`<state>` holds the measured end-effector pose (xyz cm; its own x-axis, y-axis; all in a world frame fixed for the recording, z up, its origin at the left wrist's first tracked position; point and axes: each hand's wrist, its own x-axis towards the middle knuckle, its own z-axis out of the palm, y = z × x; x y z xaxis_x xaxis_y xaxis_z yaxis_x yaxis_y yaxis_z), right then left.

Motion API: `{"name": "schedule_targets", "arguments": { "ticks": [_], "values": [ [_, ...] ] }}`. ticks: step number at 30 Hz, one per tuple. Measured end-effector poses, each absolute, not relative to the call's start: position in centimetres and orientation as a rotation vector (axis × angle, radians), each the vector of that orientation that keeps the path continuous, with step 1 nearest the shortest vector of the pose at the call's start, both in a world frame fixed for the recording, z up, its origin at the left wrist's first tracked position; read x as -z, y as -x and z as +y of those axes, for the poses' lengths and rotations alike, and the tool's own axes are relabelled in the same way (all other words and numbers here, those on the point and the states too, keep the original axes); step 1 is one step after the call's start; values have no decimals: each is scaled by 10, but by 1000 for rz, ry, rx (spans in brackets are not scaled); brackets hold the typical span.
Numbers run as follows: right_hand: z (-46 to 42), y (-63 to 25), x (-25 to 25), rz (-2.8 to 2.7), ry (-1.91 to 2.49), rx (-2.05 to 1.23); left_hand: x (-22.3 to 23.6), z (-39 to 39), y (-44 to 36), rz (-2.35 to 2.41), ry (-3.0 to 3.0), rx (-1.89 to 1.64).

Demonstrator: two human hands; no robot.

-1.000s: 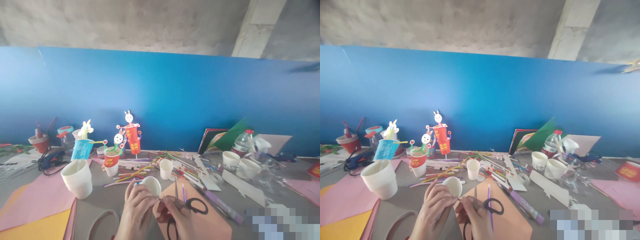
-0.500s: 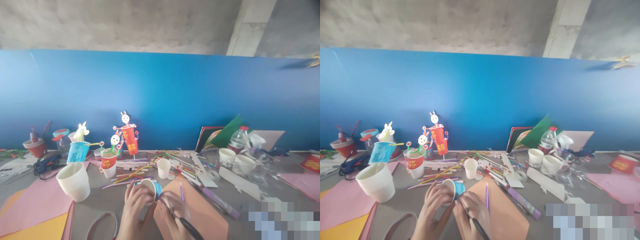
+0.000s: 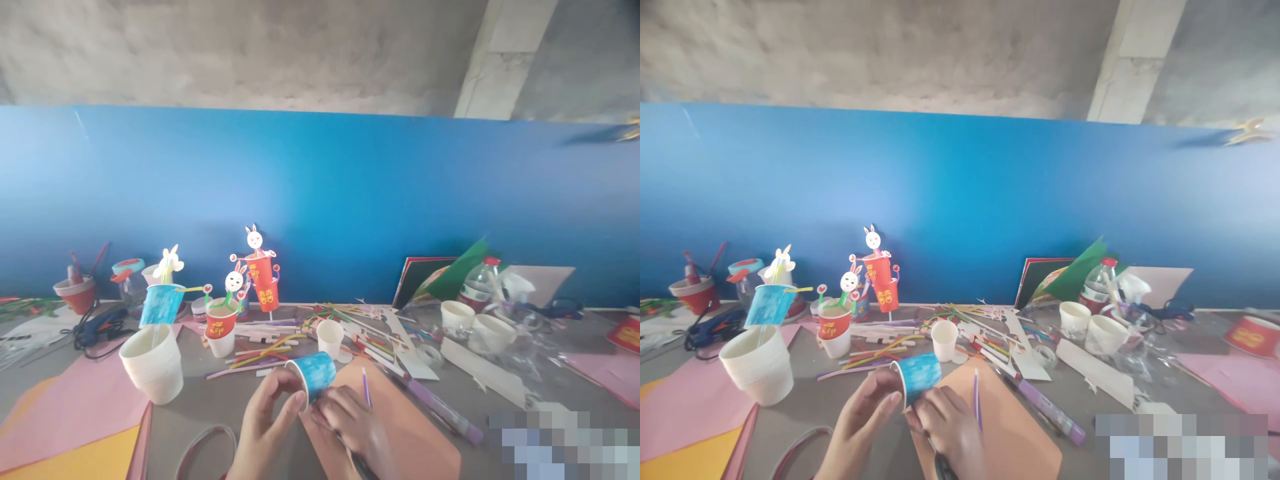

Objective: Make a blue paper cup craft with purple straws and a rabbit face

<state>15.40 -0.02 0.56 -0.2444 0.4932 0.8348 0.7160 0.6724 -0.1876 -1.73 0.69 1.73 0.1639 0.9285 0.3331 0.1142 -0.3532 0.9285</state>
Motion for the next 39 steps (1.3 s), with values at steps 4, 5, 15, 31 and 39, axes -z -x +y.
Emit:
{"name": "schedule_targets", "arguments": {
  "ticks": [4, 5, 15, 31, 39],
  "values": [
    [1, -155, -8, -1950, 922, 384, -24, 7, 18, 1086, -1792, -1303],
    [1, -156, -8, -1950, 921, 394, -26, 6, 17, 1095, -1814, -1299],
    [-18, -153, -14, -1922, 1050, -182, -10, 4, 14, 1108, -1837, -1339],
    [-22, -149, -6, -1436, 1186, -913, 5, -2, 5, 1070, -1798, -1402],
    [-22, -145, -10, -1730, 1127, -295, -13, -2, 4, 910, -1144, -1238]
  ]
}}
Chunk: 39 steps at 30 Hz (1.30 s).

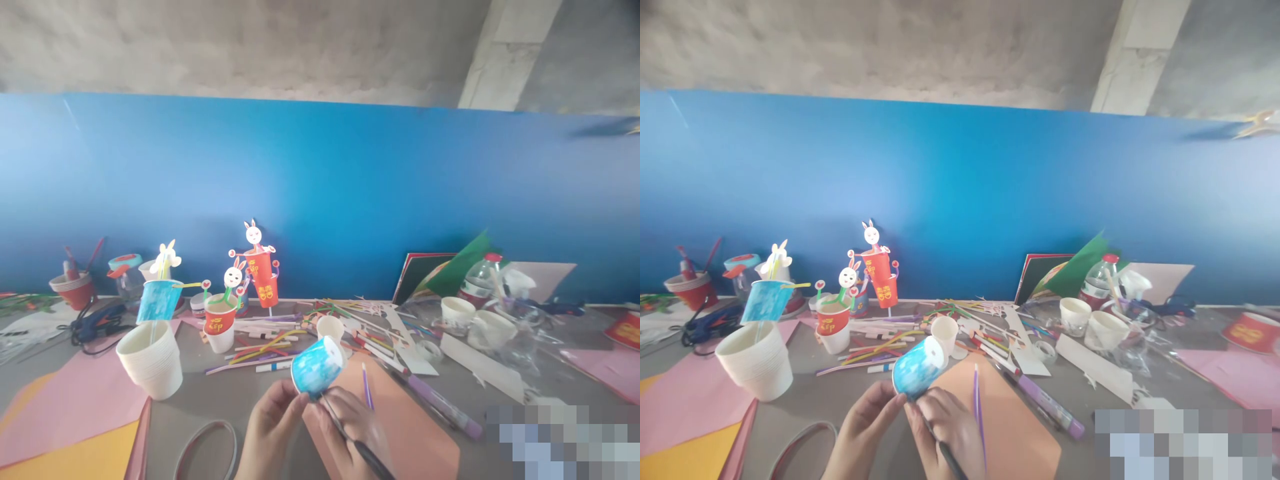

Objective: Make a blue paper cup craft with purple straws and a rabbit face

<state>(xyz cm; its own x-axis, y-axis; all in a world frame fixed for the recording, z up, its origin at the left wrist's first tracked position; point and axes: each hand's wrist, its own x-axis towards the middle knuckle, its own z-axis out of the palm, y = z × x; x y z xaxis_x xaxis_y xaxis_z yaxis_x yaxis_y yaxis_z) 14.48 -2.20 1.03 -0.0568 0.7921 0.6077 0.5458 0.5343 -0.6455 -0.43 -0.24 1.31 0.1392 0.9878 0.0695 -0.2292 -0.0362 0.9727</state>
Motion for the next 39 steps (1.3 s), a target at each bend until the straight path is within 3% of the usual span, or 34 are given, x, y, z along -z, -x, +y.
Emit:
{"name": "schedule_targets", "arguments": {
  "ticks": [15, 21, 24, 28, 35, 39],
  "values": [
    [-25, -150, -16, -1658, 1144, -306, -8, -5, -5, 590, -642, -1148],
    [-21, -152, -23, -1761, 1050, -317, -12, 0, 4, 731, -964, -1226],
    [-20, -153, -21, -1814, 1054, -254, -15, 4, 17, 809, -1293, -1404],
    [-20, -158, -25, -1932, 1152, -109, -24, 8, 31, 964, -1763, -1372],
    [-12, -165, -17, -1961, 1144, 172, -29, 9, 31, 1022, -1732, -1322],
    [-13, -164, -15, -1915, 1104, 43, -25, 9, 30, 1005, -1700, -1314]
  ]
}}
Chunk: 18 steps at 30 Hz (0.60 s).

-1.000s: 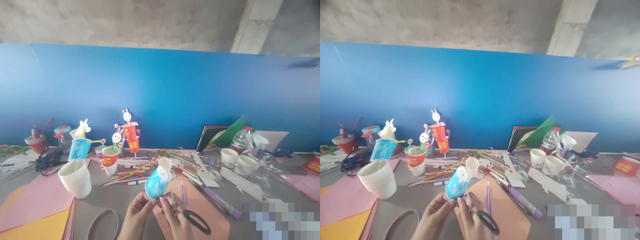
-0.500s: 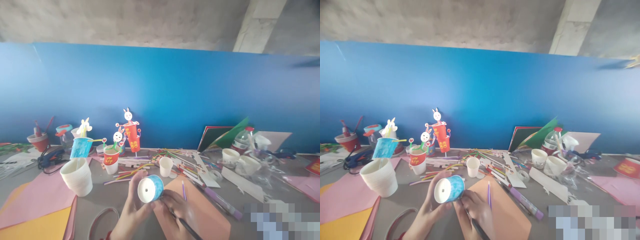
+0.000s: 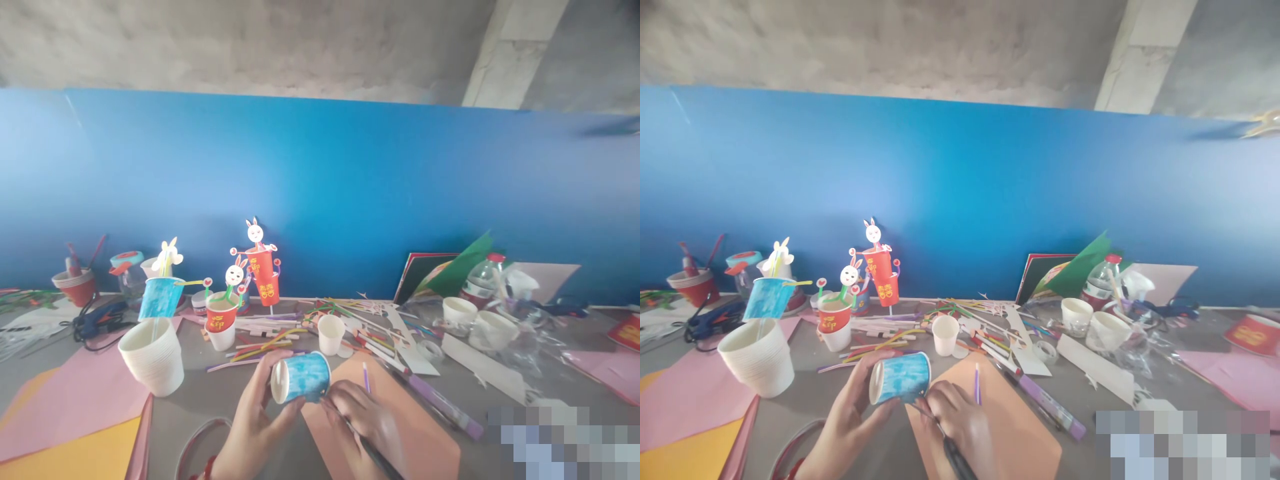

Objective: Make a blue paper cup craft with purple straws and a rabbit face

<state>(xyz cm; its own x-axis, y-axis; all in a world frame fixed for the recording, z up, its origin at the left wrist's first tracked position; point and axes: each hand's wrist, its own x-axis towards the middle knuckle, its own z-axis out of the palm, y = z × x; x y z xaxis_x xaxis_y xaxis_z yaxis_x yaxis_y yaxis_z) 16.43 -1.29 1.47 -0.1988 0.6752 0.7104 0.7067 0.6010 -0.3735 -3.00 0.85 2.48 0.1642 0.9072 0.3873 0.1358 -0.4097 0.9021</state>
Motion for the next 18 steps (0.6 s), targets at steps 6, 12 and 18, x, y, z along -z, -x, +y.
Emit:
{"name": "schedule_targets", "arguments": {
  "ticks": [6, 12, 18],
  "values": [
    [-24, -161, -24, -1706, 1239, -495, -22, 5, 29, 990, -1698, -1327],
    [-22, -156, -19, -1382, 1243, -866, -18, 5, 29, 994, -1713, -1322],
    [-21, -161, -15, -1485, 1265, -811, -17, 4, 29, 990, -1652, -1269]
  ]
}}
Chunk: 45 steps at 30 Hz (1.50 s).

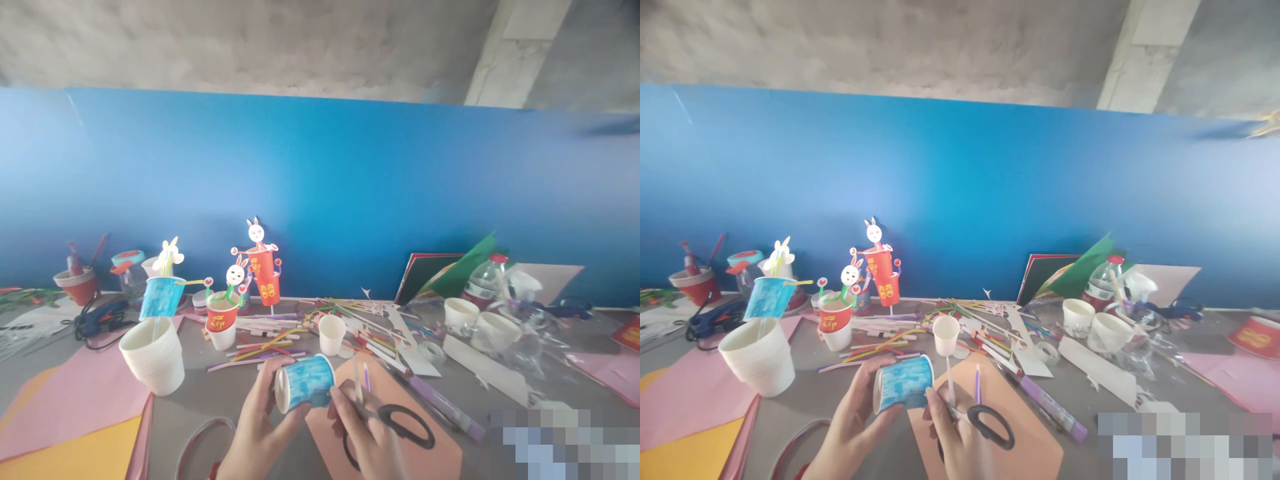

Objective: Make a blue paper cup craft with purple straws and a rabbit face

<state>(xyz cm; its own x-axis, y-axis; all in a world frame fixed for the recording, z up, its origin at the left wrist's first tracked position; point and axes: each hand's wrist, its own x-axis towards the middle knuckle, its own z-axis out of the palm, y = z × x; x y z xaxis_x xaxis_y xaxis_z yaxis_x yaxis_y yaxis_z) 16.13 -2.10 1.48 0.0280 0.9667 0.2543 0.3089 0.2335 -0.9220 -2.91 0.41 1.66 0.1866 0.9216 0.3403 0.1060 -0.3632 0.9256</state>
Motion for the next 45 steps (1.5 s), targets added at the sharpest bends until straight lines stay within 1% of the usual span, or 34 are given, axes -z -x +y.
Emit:
{"name": "schedule_targets", "arguments": {
  "ticks": [6, 10, 13, 19, 26, 31, 36, 45],
  "values": [
    [-21, -169, -22, -1863, 1244, -330, -25, 6, 31, 988, -1614, -1218],
    [-17, -168, -30, -2031, 1185, -73, -30, 11, 33, 967, -1630, -1097],
    [-15, -167, -32, -2104, 1178, 33, -32, 12, 34, 1040, -1696, -1041],
    [-14, -172, -31, -2224, 1191, -26, -32, 12, 37, 1065, -1916, -845],
    [-14, -172, -33, -2263, 1353, -258, -37, 13, 36, 1108, -2134, -770],
    [-14, -172, -37, -2299, 1306, -231, -43, 13, 35, 1152, -2152, -694],
    [-14, -174, -43, -2389, 1177, -120, -55, 12, 34, 1165, -2136, -586],
    [-13, -178, -41, -2488, 1048, -207, -59, 14, 36, 1069, -2171, -548]
  ]
}}
